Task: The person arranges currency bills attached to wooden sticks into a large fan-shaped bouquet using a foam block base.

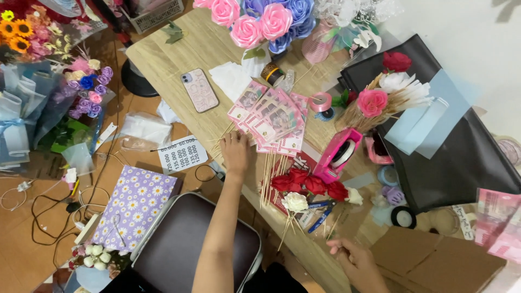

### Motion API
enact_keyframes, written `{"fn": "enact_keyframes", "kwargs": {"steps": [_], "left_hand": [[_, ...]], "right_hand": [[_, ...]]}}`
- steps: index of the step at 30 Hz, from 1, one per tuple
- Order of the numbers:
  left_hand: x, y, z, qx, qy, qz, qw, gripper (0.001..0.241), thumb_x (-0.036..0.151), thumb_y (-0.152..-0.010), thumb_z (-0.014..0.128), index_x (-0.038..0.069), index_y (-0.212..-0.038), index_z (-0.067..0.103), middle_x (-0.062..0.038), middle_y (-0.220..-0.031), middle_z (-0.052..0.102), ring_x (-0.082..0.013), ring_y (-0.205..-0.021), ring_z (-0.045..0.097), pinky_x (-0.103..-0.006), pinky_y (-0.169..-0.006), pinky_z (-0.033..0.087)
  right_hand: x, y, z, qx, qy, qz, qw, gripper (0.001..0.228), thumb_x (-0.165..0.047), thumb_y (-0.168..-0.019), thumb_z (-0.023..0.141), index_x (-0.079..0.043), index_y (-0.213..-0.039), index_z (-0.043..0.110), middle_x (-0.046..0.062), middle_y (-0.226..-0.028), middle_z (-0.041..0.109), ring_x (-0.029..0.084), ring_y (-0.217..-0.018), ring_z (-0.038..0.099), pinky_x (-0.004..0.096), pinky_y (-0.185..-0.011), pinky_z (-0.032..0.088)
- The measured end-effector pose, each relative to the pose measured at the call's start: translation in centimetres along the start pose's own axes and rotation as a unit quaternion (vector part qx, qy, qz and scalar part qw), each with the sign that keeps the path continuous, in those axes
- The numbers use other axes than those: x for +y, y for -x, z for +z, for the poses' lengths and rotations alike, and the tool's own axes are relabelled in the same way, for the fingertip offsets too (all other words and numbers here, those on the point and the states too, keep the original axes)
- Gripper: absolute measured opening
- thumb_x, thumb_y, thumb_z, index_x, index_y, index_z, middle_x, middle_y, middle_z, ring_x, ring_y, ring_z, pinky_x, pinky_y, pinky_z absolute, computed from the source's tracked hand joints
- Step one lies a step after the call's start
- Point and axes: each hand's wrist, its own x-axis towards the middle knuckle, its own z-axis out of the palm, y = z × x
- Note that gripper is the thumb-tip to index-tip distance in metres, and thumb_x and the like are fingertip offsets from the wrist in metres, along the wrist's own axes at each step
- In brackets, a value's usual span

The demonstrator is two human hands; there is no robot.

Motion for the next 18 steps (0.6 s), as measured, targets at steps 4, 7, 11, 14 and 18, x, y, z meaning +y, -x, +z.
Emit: {"fn": "enact_keyframes", "kwargs": {"steps": [4,7,11,14,18], "left_hand": [[2.0,1.0,-4.1,0.076,0.23,-0.05,0.969,0.019,0.028,-0.1,0.065,0.014,-0.105,0.077,-0.005,-0.109,0.073,-0.0258,-0.104,0.059,-0.0413,-0.093,0.04],[3.7,2.9,-8.9,0.029,0.449,-0.12,0.885,0.017,0.02,-0.101,0.064,0.01,-0.108,0.076,-0.005,-0.098,0.074,-0.0198,-0.087,0.058,-0.0348,-0.077,0.04],[7.3,9.0,-14.3,-0.075,0.705,-0.17,0.685,0.025,0.029,-0.096,0.067,0.01,-0.111,0.076,-0.003,-0.101,0.077,-0.0177,-0.098,0.07,-0.0309,-0.093,0.056],[11.1,14.6,-19.9,-0.09,0.747,-0.129,0.646,0.019,0.025,-0.092,0.071,0.01,-0.103,0.075,-0.003,-0.094,0.075,-0.0168,-0.093,0.069,-0.0293,-0.089,0.053],[15.5,19.9,-23.4,-0.066,0.792,-0.026,0.606,0.011,0.014,-0.091,0.074,0.008,-0.101,0.076,-0.003,-0.091,0.074,-0.0152,-0.086,0.065,-0.0276,-0.081,0.05]], "right_hand": [[0.8,-0.1,0.0,0.008,-0.012,-0.001,1.0,0.034,-0.011,-0.094,0.057,-0.019,-0.113,0.084,-0.008,-0.094,0.081,0.008,-0.064,0.056,0.023,-0.065,0.043],[-0.8,0.7,0.0,0.03,-0.033,-0.046,0.998,0.035,-0.008,-0.091,0.053,-0.018,-0.106,0.083,-0.005,-0.088,0.082,0.009,-0.073,0.071,0.024,-0.07,0.051],[-1.4,2.3,0.3,0.062,-0.11,-0.075,0.989,0.032,-0.009,-0.092,0.052,-0.015,-0.104,0.081,-0.001,-0.092,0.081,0.012,-0.076,0.071,0.026,-0.074,0.054],[-5.9,3.9,-0.6,0.109,-0.145,-0.07,0.981,0.026,-0.022,-0.094,0.061,-0.013,-0.106,0.082,-0.002,-0.095,0.083,0.012,-0.074,0.078,0.024,-0.074,0.058],[-11.2,8.0,-2.7,0.164,-0.18,-0.159,0.957,0.021,-0.018,-0.091,0.068,-0.01,-0.107,0.08,0.001,-0.105,0.082,0.012,-0.095,0.075,0.024,-0.075,0.055]]}}
